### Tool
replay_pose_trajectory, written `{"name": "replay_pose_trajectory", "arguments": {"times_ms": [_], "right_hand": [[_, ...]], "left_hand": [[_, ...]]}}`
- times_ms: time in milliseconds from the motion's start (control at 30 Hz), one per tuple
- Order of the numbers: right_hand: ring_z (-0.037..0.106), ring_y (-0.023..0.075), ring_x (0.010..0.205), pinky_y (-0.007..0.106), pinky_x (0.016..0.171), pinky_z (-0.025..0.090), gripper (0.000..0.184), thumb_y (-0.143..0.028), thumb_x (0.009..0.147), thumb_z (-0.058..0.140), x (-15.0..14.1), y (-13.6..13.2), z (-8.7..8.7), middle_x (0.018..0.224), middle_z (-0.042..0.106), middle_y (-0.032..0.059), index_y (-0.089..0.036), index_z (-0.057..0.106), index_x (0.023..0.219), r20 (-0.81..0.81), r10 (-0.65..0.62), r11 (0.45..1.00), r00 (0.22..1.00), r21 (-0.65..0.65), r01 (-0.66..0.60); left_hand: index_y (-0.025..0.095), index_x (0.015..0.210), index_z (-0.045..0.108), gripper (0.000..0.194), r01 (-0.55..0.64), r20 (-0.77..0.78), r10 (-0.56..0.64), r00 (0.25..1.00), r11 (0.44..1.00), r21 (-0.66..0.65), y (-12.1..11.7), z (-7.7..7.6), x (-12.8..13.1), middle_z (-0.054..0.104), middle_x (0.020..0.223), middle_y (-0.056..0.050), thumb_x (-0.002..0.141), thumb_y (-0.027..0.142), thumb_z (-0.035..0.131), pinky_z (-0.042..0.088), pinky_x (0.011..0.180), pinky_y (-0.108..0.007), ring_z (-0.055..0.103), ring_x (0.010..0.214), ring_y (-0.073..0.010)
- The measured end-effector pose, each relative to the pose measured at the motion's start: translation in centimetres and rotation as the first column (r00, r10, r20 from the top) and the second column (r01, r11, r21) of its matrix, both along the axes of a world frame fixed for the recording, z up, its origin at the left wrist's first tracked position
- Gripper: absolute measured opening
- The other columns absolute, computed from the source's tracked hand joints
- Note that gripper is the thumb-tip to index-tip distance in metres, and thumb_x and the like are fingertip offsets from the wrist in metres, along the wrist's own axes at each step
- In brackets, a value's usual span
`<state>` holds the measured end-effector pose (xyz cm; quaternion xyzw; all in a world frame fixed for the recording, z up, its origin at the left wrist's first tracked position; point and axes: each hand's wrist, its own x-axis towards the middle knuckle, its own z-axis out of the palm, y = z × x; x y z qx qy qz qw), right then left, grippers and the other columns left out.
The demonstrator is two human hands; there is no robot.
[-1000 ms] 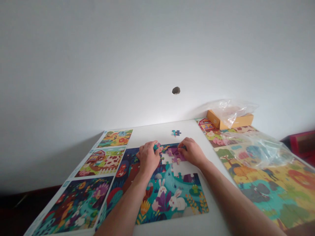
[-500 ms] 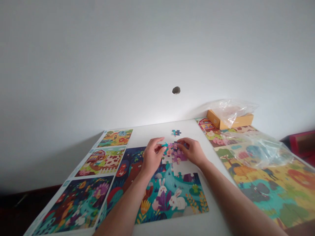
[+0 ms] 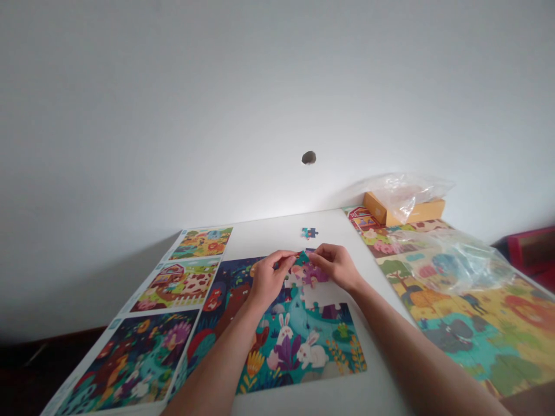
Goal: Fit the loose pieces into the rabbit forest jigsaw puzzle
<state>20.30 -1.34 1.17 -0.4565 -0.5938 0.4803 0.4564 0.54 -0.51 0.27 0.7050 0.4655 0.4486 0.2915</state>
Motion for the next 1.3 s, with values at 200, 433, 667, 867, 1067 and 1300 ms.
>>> {"name": "replay_pose_trajectory", "arguments": {"times_ms": [200,433,667,867,1067,1300], "right_hand": [[0.053,0.0087,0.051,0.022,0.047,0.039,0.040,-0.036,0.074,0.074,-0.16,0.06,-0.19,0.077,0.063,-0.0010,-0.018,0.061,0.108,-0.132,0.124,0.992,0.984,-0.005,-0.125],[0.047,0.0060,0.047,0.018,0.044,0.033,0.028,-0.031,0.073,0.076,0.15,-0.18,0.25,0.063,0.058,-0.0042,-0.016,0.059,0.090,-0.178,0.172,0.981,0.969,-0.062,-0.186],[0.050,0.0062,0.047,0.017,0.038,0.037,0.040,-0.028,0.067,0.078,-0.29,-0.22,0.26,0.077,0.058,-0.0059,-0.022,0.048,0.093,-0.239,0.114,0.986,0.964,-0.089,-0.139],[0.049,0.0068,0.047,0.018,0.042,0.040,0.036,-0.026,0.072,0.074,-0.18,-0.26,0.48,0.063,0.053,-0.0083,-0.020,0.053,0.101,-0.164,0.167,0.981,0.972,-0.069,-0.181],[0.056,0.0078,0.051,0.020,0.041,0.046,0.046,-0.025,0.072,0.071,-0.09,-0.24,0.35,0.086,0.056,-0.0026,-0.022,0.052,0.114,-0.200,0.152,0.984,0.968,-0.065,-0.168],[0.062,0.0107,0.049,0.022,0.042,0.049,0.044,-0.022,0.069,0.069,0.26,-0.31,0.52,0.081,0.053,-0.0055,-0.022,0.053,0.110,-0.247,0.157,0.980,0.956,-0.081,-0.182]], "left_hand": [[0.020,0.102,0.068,0.022,0.063,-0.006,-0.064,0.998,0.998,-0.029,-0.45,0.45,0.33,0.073,0.079,-0.001,0.085,0.035,0.065,0.051,0.071,-0.026,0.068,0.072,-0.0167],[0.018,0.092,0.063,0.013,0.089,0.082,-0.083,0.993,0.993,-0.072,-0.40,0.24,0.41,0.072,0.087,-0.003,0.085,0.029,0.064,0.050,0.076,-0.026,0.068,0.082,-0.0172],[0.019,0.098,0.060,0.020,0.104,0.083,-0.096,0.992,0.990,-0.093,-0.42,0.11,0.45,0.072,0.081,-0.001,0.086,0.034,0.064,0.048,0.073,-0.026,0.067,0.076,-0.0167],[0.020,0.100,0.054,0.023,0.093,0.056,-0.086,0.995,0.987,-0.131,-0.23,-0.12,0.46,0.074,0.082,-0.002,0.085,0.034,0.064,0.046,0.072,-0.027,0.068,0.075,-0.0177],[0.021,0.099,0.052,0.027,0.113,0.101,-0.098,0.990,0.981,-0.156,-0.61,0.10,0.66,0.072,0.081,-0.001,0.084,0.039,0.066,0.047,0.068,-0.026,0.067,0.073,-0.0174],[0.020,0.098,0.056,0.027,0.152,0.118,-0.130,0.984,0.968,-0.200,-0.97,0.61,0.89,0.070,0.077,-0.001,0.083,0.040,0.067,0.047,0.064,-0.025,0.066,0.069,-0.0173]]}}
